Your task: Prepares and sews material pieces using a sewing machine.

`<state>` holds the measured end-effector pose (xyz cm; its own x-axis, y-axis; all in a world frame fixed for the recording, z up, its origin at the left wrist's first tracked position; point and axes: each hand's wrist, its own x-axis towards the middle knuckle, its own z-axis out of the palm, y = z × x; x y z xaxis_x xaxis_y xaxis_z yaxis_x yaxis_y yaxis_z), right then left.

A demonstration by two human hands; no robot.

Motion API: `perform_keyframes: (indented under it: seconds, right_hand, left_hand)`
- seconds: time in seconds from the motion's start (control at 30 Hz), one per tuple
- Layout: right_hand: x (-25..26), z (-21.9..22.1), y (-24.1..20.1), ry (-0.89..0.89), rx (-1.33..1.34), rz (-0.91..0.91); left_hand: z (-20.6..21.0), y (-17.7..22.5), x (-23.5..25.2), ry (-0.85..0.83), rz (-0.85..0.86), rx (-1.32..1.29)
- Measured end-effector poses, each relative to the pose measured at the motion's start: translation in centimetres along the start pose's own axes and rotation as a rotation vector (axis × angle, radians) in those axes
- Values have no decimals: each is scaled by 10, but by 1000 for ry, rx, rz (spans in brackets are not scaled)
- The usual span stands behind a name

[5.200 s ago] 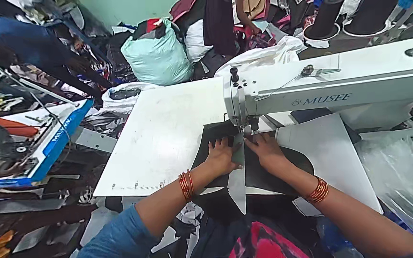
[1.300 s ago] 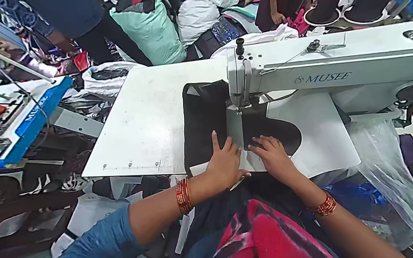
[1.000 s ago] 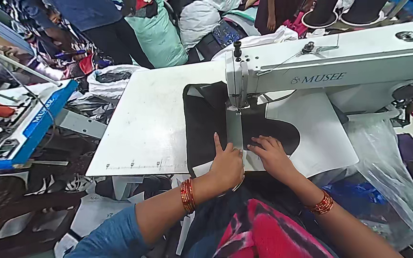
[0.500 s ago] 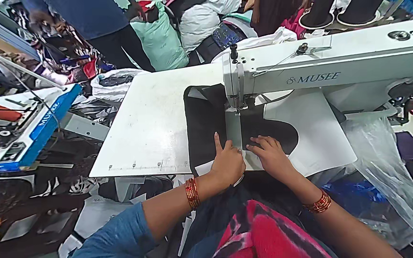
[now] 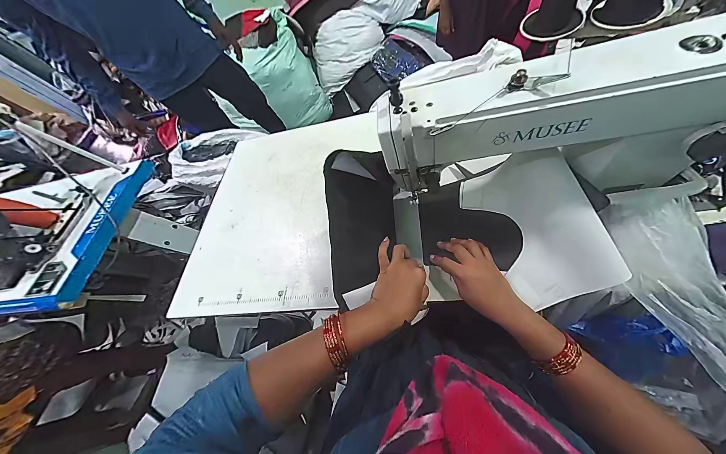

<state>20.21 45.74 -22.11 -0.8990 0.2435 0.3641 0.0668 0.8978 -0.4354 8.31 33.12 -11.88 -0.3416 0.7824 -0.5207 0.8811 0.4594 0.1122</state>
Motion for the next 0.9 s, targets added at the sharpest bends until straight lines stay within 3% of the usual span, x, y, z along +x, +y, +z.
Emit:
perform_keyframes:
  seconds: [0.47, 0.77, 0.9]
  right_hand:
    - [0, -1, 0, 7, -16, 0]
    - [2, -3, -12, 10, -34, 7]
    - [3, -2, -21, -9, -62, -12]
  left_hand:
    - [4, -8, 1, 27, 66, -40]
    - [33, -28, -3, 335, 219, -146]
    - [39, -32, -6, 376, 214, -147]
